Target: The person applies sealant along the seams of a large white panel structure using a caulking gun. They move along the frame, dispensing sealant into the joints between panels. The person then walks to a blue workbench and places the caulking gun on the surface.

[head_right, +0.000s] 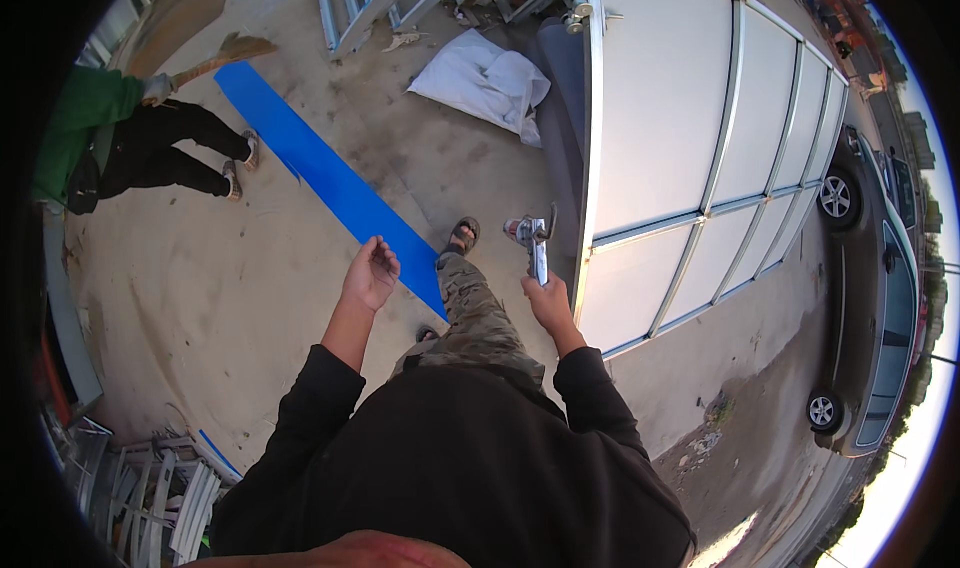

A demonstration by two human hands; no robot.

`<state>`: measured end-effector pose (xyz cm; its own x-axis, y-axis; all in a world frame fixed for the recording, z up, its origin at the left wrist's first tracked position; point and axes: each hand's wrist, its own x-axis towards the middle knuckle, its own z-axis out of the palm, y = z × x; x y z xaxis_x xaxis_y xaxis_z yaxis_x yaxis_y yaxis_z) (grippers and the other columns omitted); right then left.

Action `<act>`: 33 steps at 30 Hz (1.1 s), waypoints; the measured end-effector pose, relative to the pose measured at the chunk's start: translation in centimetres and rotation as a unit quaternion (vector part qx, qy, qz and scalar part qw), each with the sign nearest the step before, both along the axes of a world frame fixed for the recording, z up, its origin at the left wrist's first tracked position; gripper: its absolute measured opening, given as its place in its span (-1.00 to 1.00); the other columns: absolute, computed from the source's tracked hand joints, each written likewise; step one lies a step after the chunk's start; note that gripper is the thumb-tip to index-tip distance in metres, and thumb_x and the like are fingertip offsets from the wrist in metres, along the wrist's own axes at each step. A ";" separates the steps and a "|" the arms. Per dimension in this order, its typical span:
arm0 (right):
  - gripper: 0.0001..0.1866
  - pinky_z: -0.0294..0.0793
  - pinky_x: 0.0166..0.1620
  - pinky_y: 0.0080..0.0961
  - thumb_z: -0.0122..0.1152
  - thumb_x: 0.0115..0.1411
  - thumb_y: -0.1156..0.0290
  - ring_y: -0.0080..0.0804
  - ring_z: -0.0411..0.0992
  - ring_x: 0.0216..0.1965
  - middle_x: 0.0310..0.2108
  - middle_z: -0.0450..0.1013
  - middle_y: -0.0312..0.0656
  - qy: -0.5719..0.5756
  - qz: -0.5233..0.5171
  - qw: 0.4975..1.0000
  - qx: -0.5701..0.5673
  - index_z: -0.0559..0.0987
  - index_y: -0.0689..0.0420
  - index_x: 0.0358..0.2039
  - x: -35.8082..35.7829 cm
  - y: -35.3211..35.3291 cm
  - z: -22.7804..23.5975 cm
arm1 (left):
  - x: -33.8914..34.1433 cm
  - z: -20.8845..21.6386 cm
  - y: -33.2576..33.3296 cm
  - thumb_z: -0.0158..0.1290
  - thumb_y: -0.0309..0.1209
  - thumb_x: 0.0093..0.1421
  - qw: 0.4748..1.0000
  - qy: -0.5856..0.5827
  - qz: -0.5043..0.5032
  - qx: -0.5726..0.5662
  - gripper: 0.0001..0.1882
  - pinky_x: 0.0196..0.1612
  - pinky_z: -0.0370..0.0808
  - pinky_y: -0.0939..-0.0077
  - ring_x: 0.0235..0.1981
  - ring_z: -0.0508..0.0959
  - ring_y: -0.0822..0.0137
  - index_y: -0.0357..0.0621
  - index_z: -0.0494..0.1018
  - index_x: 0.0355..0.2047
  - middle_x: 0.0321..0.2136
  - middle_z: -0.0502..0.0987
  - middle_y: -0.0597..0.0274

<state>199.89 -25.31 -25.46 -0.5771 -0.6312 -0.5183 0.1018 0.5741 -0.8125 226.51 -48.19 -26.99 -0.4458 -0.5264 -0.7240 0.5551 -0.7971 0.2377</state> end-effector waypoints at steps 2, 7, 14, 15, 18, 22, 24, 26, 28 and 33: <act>-0.78 0.33 -0.48 -0.55 0.18 0.10 0.30 -0.55 0.38 -0.57 -0.59 0.40 -0.28 0.022 0.005 0.998 0.061 0.48 0.22 -0.43 -2.5 -0.7 -3.3 | -2.6 -0.6 -3.9 0.05 -0.31 0.33 1.000 -0.012 -0.019 0.002 -0.87 -0.40 0.55 0.50 -0.46 0.53 0.43 -0.07 0.48 -0.30 -0.46 0.52 0.36; -0.68 0.29 -0.61 -0.48 0.19 0.11 0.19 -0.48 0.35 -0.69 -0.68 0.36 -0.27 -0.056 -0.029 0.976 0.209 0.46 0.19 -0.56 -6.5 -3.2 -10.3 | -8.8 -1.2 -12.7 0.06 -0.31 0.32 0.996 -0.045 -0.067 0.020 -0.88 -0.46 0.49 0.54 -0.52 0.48 0.46 -0.07 0.47 -0.30 -0.50 0.47 0.39; -0.62 0.31 -0.63 -0.44 0.22 0.08 0.13 -0.41 0.36 -0.73 -0.70 0.37 -0.20 -0.151 -0.053 0.922 0.353 0.49 0.25 -0.56 -9.0 -4.4 -9.0 | -20.8 -1.6 -21.0 0.09 -0.32 0.30 0.984 -0.080 -0.139 0.079 -0.87 -0.47 0.41 0.55 -0.54 0.44 0.48 -0.09 0.47 -0.28 -0.50 0.46 0.40; -0.61 0.32 -0.63 -0.43 0.22 0.08 0.13 -0.41 0.36 -0.73 -0.69 0.38 -0.19 -0.159 -0.060 0.916 0.364 0.50 0.26 -0.55 -9.0 -4.5 -8.4 | -22.6 -1.5 -21.8 0.08 -0.31 0.31 0.983 -0.071 -0.154 0.077 -0.87 -0.47 0.41 0.56 -0.54 0.43 0.48 -0.09 0.47 -0.26 -0.50 0.45 0.40; -0.53 0.39 -0.52 -0.34 0.17 0.07 0.05 -0.30 0.43 -0.66 -0.70 0.42 -0.12 -0.151 -0.063 0.908 0.386 0.51 0.30 -0.60 -8.9 -5.1 -7.3 | -28.1 -1.1 -24.3 0.08 -0.32 0.31 0.974 -0.069 -0.205 0.060 -0.85 -0.49 0.36 0.57 -0.55 0.40 0.50 -0.12 0.46 -0.23 -0.50 0.43 0.40; -0.45 0.43 -0.41 -0.26 0.13 0.06 0.00 -0.18 0.51 -0.56 -0.67 0.46 -0.01 -0.150 -0.070 0.899 0.405 0.52 0.37 -0.58 -9.0 -5.7 -6.2 | -34.7 -0.8 -27.9 0.09 -0.32 0.29 0.951 -0.073 -0.300 0.007 -0.82 -0.49 0.30 0.57 -0.56 0.37 0.53 -0.16 0.46 -0.22 -0.51 0.40 0.40; -0.44 0.43 -0.37 -0.21 0.13 0.06 0.01 -0.10 0.52 -0.50 -0.63 0.47 0.07 -0.147 -0.069 0.890 0.425 0.52 0.40 -0.55 -9.1 -6.5 -5.6 | -37.8 -1.2 -30.1 0.09 -0.30 0.28 0.934 -0.069 -0.350 -0.027 -0.84 -0.49 0.29 0.57 -0.57 0.34 0.55 -0.12 0.48 -0.30 -0.53 0.40 0.43; -0.44 0.44 -0.33 -0.15 0.14 0.05 0.01 -0.02 0.52 -0.45 -0.60 0.47 0.13 -0.134 -0.073 0.876 0.458 0.52 0.41 -0.52 -8.9 -7.8 -4.4 | -40.6 -2.0 -31.9 0.07 -0.28 0.30 0.914 -0.066 -0.396 -0.049 -0.80 -0.50 0.29 0.59 -0.59 0.33 0.57 -0.16 0.51 -0.33 -0.55 0.40 0.43; -0.46 0.44 -0.30 -0.11 0.14 0.05 0.02 0.04 0.52 -0.42 -0.56 0.47 0.18 -0.131 -0.089 0.866 0.474 0.52 0.40 -0.48 -8.5 -9.8 -3.0 | -42.7 -2.9 -33.1 0.04 -0.26 0.32 0.891 -0.042 -0.449 -0.061 -0.76 -0.50 0.29 0.60 -0.59 0.32 0.57 -0.19 0.51 -0.23 -0.54 0.40 0.42; -0.55 0.45 -0.25 -0.10 0.15 0.03 0.09 0.11 0.52 -0.36 -0.49 0.50 0.17 -0.145 -0.088 0.825 0.539 0.54 0.33 -0.38 -9.2 -16.3 0.6 | -46.4 -4.4 -32.7 -0.01 -0.26 0.36 0.838 0.032 -0.544 -0.022 -0.68 -0.51 0.29 0.64 -0.59 0.34 0.57 -0.26 0.52 -0.09 -0.51 0.44 0.40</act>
<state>190.67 -41.64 -24.87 -0.3639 0.3673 -0.8560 0.3610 0.9027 0.2339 180.10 -80.94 -31.35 -0.7164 0.1913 -0.6710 -0.4820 -0.8310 0.2777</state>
